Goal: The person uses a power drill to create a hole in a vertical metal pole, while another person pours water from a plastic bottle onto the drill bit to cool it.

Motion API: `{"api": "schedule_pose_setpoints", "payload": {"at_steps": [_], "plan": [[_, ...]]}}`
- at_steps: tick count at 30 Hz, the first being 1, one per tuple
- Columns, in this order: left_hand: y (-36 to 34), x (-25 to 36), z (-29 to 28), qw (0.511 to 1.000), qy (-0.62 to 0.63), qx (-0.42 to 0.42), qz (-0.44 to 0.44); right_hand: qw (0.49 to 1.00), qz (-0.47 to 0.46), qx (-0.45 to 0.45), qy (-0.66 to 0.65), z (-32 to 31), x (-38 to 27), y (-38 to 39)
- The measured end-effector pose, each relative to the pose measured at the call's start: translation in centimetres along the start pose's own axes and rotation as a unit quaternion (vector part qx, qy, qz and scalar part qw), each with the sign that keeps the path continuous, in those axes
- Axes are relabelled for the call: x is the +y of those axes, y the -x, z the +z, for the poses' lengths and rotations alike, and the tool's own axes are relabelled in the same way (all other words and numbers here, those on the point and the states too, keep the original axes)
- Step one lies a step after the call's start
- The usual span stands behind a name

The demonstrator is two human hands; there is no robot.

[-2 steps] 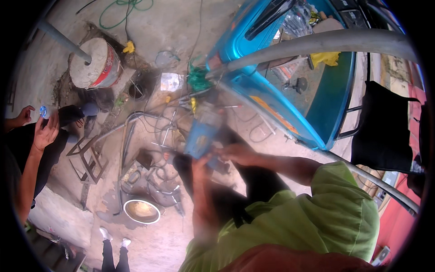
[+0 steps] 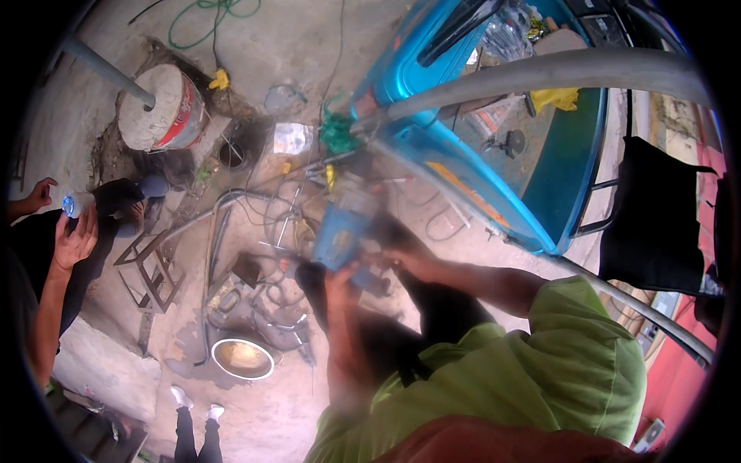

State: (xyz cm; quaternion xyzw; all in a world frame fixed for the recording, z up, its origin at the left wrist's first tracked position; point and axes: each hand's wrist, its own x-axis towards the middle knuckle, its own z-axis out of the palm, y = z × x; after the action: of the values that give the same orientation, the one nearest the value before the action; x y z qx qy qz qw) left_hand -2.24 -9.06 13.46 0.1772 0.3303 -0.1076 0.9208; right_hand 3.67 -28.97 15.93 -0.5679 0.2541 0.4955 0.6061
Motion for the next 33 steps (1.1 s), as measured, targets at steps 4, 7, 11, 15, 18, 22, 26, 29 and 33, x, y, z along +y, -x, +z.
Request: {"api": "schedule_pose_setpoints", "payload": {"at_steps": [4,7,11,15,18,22,26,29,33], "plan": [[0.3,0.8,0.8,1.0,0.002,0.004,-0.005,0.992,0.005,0.101,-0.072,-0.4,-1.0,0.2],[0.2,1.5,0.6,0.999,0.006,-0.029,-0.03,0.989,-0.051,0.122,-0.063,-3.2,-2.6,0.3],[0.2,3.5,0.7,0.999,-0.035,-0.013,-0.016,0.96,-0.253,0.116,0.037,-5.6,-12.4,1.4],[0.4,4.6,1.7,0.998,-0.054,-0.016,0.016,0.904,-0.401,0.143,0.051,-7.7,-23.1,0.4],[0.1,4.2,0.2,0.997,-0.068,-0.026,0.022,0.873,-0.452,0.162,0.085,-7.3,-26.8,-1.2],[0.0,4.6,-0.5,0.994,-0.095,-0.044,0.022,0.872,-0.413,0.22,0.145,-7.9,-27.5,-5.2],[0.1,5.2,0.8,0.993,-0.105,-0.035,0.046,0.805,-0.467,0.265,0.25,-10.8,-26.5,-5.7],[-0.6,5.5,-0.4,0.993,-0.085,-0.079,0.02,0.807,-0.443,0.291,0.26,-12.0,-26.2,-5.5],[-0.9,5.4,-0.7,0.994,-0.077,-0.071,0.039,0.749,-0.509,0.283,0.315,-12.5,-24.8,-7.0]]}}
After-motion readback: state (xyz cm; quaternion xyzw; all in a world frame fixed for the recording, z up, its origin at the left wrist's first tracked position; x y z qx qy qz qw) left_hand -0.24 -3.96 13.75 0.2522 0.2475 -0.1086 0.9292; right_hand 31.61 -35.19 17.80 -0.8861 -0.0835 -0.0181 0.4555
